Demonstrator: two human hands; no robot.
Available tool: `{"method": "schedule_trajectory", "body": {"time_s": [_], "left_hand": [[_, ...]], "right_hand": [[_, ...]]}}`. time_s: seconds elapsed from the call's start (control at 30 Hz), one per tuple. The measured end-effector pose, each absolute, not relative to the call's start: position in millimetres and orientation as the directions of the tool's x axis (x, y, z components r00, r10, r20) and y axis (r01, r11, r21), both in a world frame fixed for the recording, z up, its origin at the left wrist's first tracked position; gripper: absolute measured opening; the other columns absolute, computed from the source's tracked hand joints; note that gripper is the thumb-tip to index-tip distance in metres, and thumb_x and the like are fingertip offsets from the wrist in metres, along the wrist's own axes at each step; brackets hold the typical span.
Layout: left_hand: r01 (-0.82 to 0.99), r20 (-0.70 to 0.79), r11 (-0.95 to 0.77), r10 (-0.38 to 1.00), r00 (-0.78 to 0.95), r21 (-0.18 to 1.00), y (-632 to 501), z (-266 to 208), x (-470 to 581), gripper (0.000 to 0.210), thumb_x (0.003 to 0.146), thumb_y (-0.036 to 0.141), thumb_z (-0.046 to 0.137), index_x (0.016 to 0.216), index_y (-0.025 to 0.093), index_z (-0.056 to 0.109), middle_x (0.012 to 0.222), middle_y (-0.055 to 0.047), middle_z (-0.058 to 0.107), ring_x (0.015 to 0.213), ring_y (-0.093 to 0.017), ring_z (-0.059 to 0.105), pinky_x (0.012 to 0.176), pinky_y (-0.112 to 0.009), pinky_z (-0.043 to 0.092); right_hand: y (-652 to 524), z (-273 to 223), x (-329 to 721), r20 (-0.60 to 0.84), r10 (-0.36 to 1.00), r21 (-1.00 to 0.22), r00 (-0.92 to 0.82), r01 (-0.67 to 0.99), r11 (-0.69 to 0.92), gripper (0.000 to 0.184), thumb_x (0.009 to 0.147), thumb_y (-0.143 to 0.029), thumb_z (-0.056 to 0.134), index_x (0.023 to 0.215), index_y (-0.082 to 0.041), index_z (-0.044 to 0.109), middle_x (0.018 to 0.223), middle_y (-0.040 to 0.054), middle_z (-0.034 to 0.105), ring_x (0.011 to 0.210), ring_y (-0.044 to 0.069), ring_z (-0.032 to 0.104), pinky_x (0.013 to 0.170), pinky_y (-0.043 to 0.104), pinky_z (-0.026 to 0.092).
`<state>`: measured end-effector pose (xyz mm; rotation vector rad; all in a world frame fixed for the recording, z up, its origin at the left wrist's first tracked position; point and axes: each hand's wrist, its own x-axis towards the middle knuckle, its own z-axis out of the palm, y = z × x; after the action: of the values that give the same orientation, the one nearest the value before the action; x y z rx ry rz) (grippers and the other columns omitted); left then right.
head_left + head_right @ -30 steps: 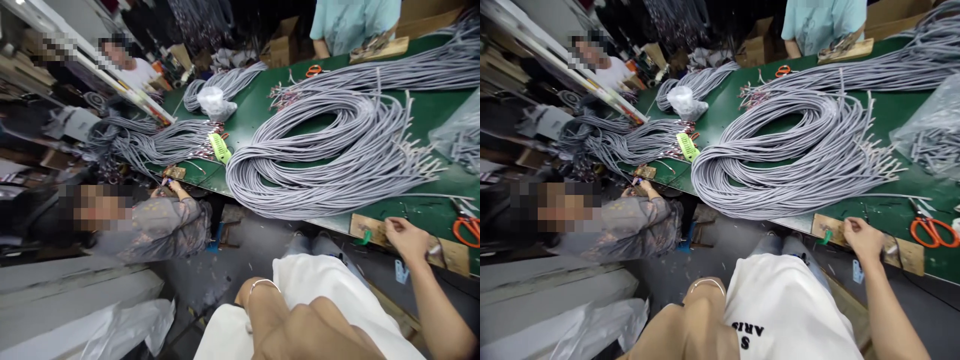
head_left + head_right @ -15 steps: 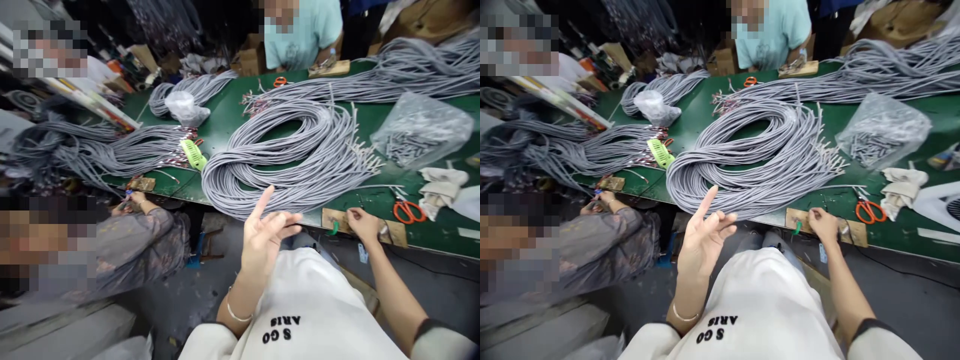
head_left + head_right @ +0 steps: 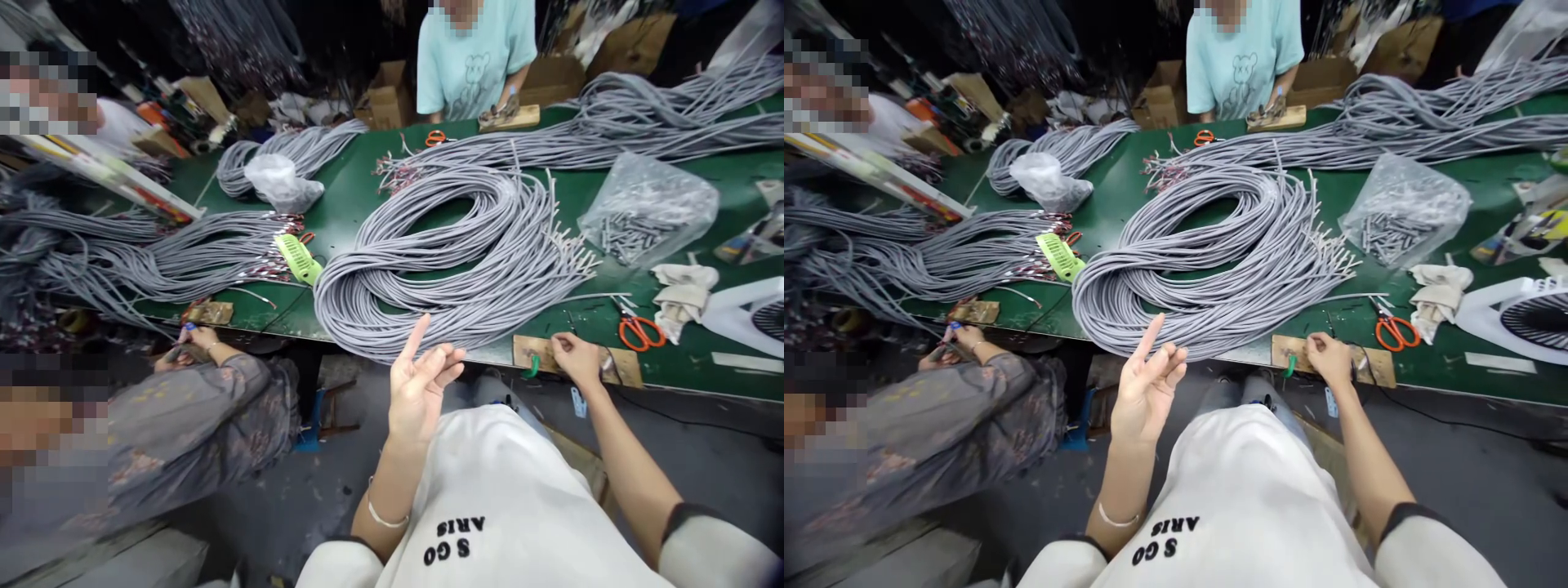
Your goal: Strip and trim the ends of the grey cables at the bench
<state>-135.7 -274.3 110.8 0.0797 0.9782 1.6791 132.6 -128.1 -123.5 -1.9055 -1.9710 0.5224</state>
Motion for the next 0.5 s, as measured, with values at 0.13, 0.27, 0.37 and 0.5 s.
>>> {"method": "schedule_trajectory", "body": {"time_s": [0.13, 0.27, 0.37, 0.5], "left_hand": [[-0.785, -0.438, 0.003, 0.831, -0.343, 0.619, -273, 109, -135, 0.056, 0.064, 0.008, 0.070, 0.117, 0.016, 0.053, 0.072, 0.001, 0.069, 0.070, -0.014, 0.068, 0.062, -0.018, 0.056], [-0.782, -0.458, 0.038, 0.828, -0.323, 0.622, -269, 105, -134, 0.056, 0.063, 0.008, 0.069, 0.117, 0.015, 0.053, 0.071, 0.001, 0.068, 0.070, -0.013, 0.068, 0.062, -0.018, 0.055], [-0.758, -0.480, 0.082, 0.817, -0.321, 0.647, -260, 93, -132, 0.059, 0.064, 0.009, 0.069, 0.119, 0.016, 0.051, 0.073, 0.000, 0.068, 0.071, -0.014, 0.068, 0.062, -0.020, 0.055], [-0.684, -0.532, 0.169, 0.764, -0.365, 0.710, -243, 62, -124, 0.065, 0.062, 0.014, 0.072, 0.122, 0.017, 0.048, 0.072, 0.000, 0.068, 0.070, -0.016, 0.067, 0.061, -0.024, 0.055]], "right_hand": [[-128, -118, 130, -0.024, 0.999, -0.501, -0.037, 0.865, 0.020, 0.029, 0.069, -0.033, 0.047, 0.073, -0.013, 0.067, 0.062, 0.0122, 0.067, 0.062, 0.024, 0.063, 0.060, 0.032, 0.046], [-129, -90, 119, -0.066, 0.993, -0.547, -0.099, 0.836, 0.047, 0.028, 0.073, -0.033, 0.048, 0.073, -0.013, 0.067, 0.060, 0.0111, 0.067, 0.059, 0.022, 0.063, 0.056, 0.030, 0.047], [-142, -21, 99, -0.071, 0.977, -0.609, -0.201, 0.784, 0.117, 0.026, 0.078, -0.035, 0.050, 0.083, -0.017, 0.067, 0.070, 0.0064, 0.069, 0.060, 0.017, 0.063, 0.056, 0.025, 0.048], [-180, 114, 69, 0.226, 0.735, -0.645, -0.639, 0.468, 0.605, 0.020, 0.084, -0.027, 0.050, 0.099, -0.023, 0.062, 0.085, 0.0026, 0.068, 0.069, 0.013, 0.062, 0.063, 0.023, 0.049]]}}
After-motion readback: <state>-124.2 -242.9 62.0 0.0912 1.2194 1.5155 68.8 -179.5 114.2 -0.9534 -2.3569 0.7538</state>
